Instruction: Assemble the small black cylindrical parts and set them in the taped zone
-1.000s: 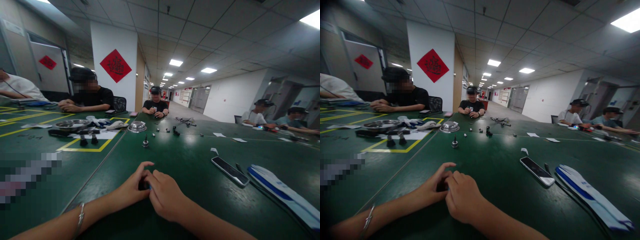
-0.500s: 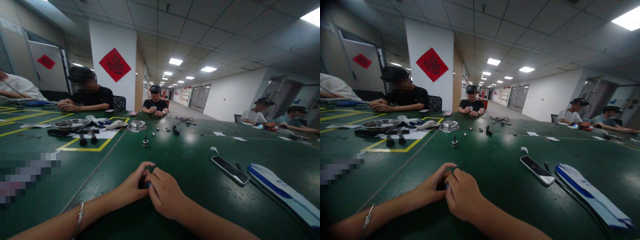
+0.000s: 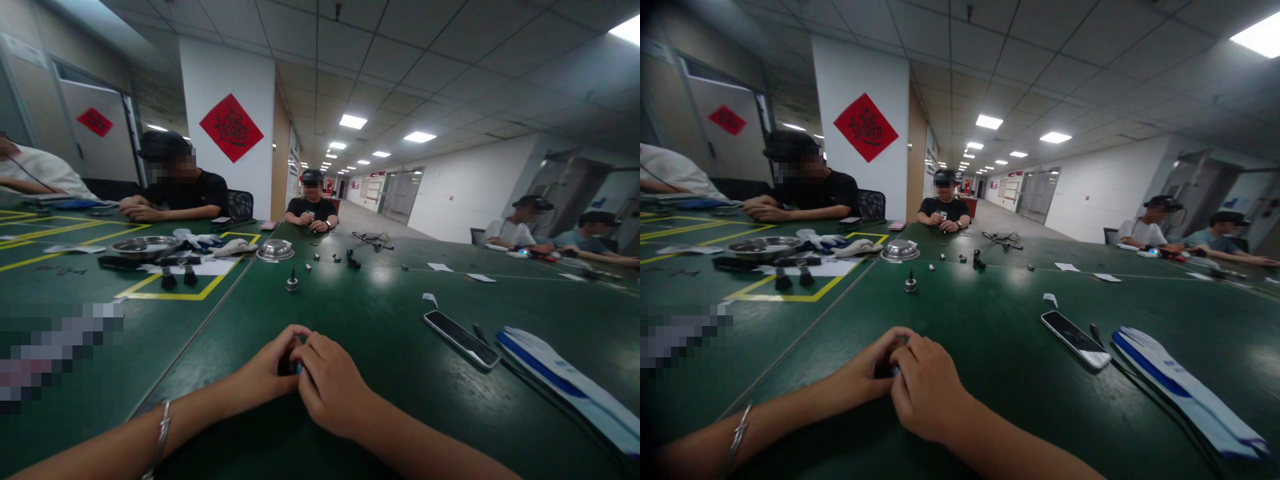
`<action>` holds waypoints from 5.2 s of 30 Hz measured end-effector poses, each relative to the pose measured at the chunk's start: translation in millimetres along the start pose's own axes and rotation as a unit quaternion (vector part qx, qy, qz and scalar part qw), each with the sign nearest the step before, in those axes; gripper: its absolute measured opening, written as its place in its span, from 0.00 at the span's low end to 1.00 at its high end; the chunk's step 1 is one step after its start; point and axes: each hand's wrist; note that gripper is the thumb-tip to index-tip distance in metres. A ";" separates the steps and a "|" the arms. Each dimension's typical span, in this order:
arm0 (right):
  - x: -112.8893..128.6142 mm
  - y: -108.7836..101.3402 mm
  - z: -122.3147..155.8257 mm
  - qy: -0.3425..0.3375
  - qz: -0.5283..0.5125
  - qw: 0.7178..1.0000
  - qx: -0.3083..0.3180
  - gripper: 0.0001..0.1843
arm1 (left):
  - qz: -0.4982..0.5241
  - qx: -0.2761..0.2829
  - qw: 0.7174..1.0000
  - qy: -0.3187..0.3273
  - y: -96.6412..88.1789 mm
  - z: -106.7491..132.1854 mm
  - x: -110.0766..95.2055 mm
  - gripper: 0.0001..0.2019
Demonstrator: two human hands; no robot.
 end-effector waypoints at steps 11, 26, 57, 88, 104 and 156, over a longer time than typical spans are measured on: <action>-1.3 2.0 -0.8 -0.019 0.010 1.000 -0.002 0.09 | 0.014 -0.003 1.000 -0.004 2.7 0.2 -5.0 0.23; 0.9 -5.6 -0.5 0.005 -0.055 0.998 0.020 0.12 | 0.065 0.014 0.998 -0.008 3.0 0.8 -5.8 0.25; 1.2 -4.8 -0.5 0.045 -0.025 0.999 0.017 0.07 | 0.033 0.030 0.999 0.010 1.1 -0.5 -7.8 0.19; 3.6 -2.5 1.1 0.057 -0.028 0.998 -0.001 0.08 | 0.039 0.037 0.999 -0.007 1.3 -0.3 -12.6 0.19; 1.9 -3.8 3.0 0.037 -0.023 0.999 0.022 0.10 | -0.001 0.037 0.999 -0.016 0.3 -0.1 -17.3 0.14; 3.0 -3.5 0.0 0.018 0.106 0.994 0.024 0.07 | -0.035 0.037 0.998 -0.024 0.5 -0.8 -19.1 0.13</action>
Point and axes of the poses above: each hand's wrist, its own z-axis away from the middle knuckle, its own y-axis out of the palm, x = y × z, and after that the axes turned 11 degrees about z, right-handed
